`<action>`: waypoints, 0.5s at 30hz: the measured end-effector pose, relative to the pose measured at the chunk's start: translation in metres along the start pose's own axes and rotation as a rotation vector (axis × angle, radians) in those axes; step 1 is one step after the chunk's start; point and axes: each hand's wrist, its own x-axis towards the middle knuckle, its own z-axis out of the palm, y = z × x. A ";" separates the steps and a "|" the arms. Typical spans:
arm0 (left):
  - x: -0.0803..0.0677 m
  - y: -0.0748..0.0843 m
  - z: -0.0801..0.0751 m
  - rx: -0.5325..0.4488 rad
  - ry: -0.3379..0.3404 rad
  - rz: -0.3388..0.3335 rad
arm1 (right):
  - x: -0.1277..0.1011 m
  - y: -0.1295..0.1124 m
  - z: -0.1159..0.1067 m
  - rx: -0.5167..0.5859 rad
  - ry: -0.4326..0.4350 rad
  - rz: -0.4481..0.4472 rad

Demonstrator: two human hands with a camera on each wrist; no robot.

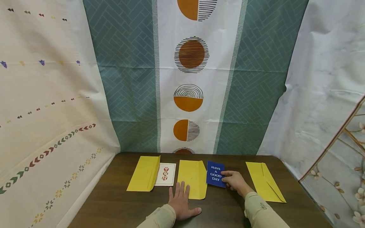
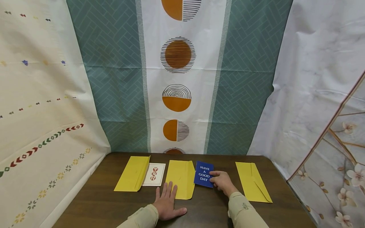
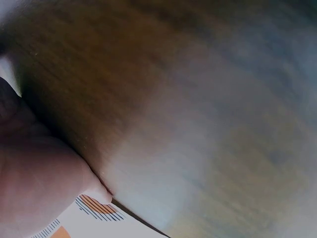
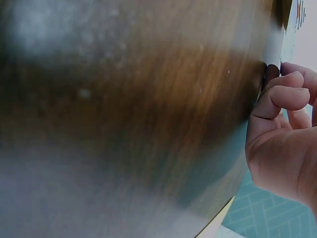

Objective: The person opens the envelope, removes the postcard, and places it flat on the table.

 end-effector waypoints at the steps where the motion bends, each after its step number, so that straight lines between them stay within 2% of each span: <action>1: 0.000 0.000 0.000 -0.001 0.001 0.001 | 0.000 0.000 -0.001 -0.005 -0.003 -0.006; 15: -0.002 0.001 -0.002 -0.015 0.012 0.013 | -0.002 0.001 -0.008 -0.008 0.006 -0.010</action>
